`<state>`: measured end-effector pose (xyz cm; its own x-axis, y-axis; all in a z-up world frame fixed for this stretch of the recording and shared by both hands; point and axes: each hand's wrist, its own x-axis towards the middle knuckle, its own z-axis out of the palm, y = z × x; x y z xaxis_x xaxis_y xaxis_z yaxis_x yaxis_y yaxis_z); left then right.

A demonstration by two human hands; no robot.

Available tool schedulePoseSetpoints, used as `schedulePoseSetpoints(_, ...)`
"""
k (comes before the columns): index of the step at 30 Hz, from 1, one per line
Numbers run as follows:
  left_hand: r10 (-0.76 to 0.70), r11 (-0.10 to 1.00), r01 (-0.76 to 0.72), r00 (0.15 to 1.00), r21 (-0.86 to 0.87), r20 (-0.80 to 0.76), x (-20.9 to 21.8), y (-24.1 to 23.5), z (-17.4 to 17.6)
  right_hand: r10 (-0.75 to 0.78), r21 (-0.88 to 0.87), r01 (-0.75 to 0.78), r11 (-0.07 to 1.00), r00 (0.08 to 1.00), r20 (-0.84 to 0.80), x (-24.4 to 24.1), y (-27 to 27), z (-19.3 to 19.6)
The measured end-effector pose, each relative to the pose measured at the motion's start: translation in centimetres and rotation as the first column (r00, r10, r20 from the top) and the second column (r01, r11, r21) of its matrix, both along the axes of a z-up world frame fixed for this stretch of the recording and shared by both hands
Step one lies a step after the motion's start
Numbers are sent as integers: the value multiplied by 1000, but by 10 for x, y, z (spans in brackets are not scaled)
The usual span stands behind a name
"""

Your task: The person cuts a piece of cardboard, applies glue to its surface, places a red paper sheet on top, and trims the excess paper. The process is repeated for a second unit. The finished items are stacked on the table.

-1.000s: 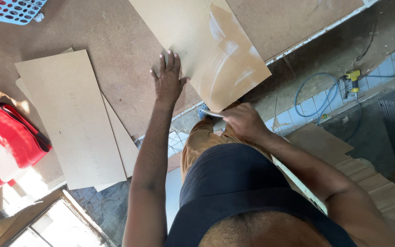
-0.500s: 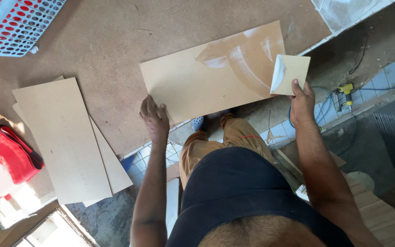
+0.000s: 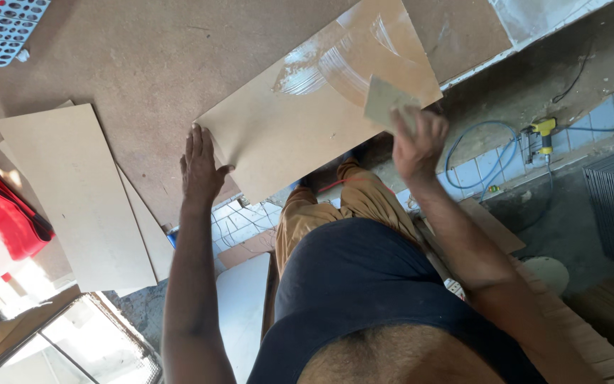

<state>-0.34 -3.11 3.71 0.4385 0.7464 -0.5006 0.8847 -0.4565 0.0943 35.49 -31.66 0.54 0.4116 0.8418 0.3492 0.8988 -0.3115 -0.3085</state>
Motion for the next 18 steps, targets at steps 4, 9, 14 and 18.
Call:
schedulePoseSetpoints(4, -27, 997, 25, 999, -79, -22, 1, 17, -2, 177, -39, -177, 983, 984, -2, -77, -28, -2)
schedulePoseSetpoints(9, -147, 988, 147, 989, -57, 3, -25, 22, -13, -38, -15, 39, 999, 995, 92, -54, -33, -9)
schedulePoseSetpoints(14, -228, 973, 229, 972, -8, 56, -36, 32, -27, -325, -148, 318, 936, 945, -25, -35, 12, 0)
schedulePoseSetpoints(18, -217, 975, 220, 968, -11, 123, -50, 31, -40, 34, -80, -38, 996, 998, -49, -172, 24, 16)
